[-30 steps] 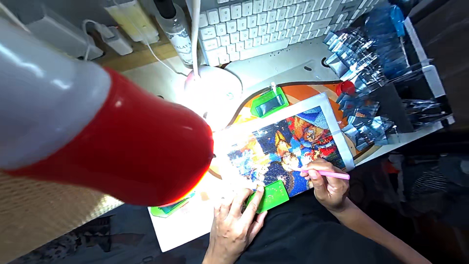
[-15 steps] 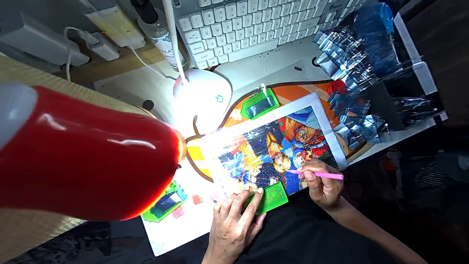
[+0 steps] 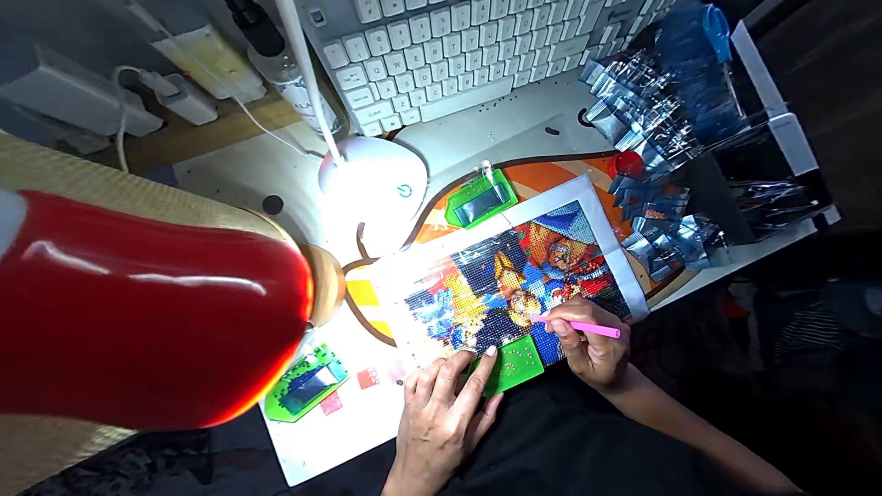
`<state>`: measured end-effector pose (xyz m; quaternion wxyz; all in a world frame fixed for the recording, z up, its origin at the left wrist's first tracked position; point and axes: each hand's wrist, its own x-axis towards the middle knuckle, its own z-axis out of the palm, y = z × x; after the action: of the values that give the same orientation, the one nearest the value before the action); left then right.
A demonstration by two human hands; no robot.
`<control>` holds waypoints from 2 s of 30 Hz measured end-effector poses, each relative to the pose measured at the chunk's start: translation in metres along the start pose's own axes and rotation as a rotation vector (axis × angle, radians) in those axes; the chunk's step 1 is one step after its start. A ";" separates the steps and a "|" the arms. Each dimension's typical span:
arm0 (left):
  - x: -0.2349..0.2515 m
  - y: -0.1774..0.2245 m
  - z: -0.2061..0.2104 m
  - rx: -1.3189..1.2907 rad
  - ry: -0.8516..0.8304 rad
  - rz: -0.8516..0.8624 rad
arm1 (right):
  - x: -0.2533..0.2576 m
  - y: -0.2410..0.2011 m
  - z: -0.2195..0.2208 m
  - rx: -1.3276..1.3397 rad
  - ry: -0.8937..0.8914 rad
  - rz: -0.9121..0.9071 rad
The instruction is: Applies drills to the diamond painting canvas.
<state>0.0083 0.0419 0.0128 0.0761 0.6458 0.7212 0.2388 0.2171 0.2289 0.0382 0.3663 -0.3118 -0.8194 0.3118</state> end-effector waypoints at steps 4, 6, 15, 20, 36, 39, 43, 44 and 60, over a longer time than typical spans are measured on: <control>0.000 0.001 0.000 -0.003 0.003 -0.005 | 0.001 0.000 0.001 -0.011 -0.010 -0.004; 0.001 0.001 -0.001 -0.017 0.005 -0.009 | 0.001 0.000 0.002 -0.026 -0.024 -0.006; 0.000 -0.002 0.002 -0.073 0.077 -0.035 | 0.003 -0.002 0.002 -0.030 -0.041 0.006; 0.003 -0.001 0.002 -0.090 0.092 -0.043 | -0.008 0.001 -0.011 0.164 0.107 0.005; 0.007 0.001 0.003 -0.070 0.108 -0.036 | -0.013 0.001 -0.004 0.069 -0.093 -0.147; 0.006 0.000 0.004 -0.069 0.107 -0.035 | -0.012 -0.001 -0.004 0.048 -0.110 -0.152; 0.006 0.001 0.004 -0.063 0.097 -0.039 | -0.013 0.001 -0.006 0.126 -0.067 -0.121; 0.005 0.000 0.005 -0.063 0.097 -0.038 | -0.013 0.001 -0.007 0.159 -0.026 -0.095; 0.004 -0.001 0.006 -0.063 0.113 -0.029 | 0.004 0.000 0.003 -0.029 0.014 0.009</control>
<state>0.0090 0.0468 0.0077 0.0590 0.6181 0.7257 0.2964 0.2129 0.2314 0.0380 0.3660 -0.3228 -0.8198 0.2995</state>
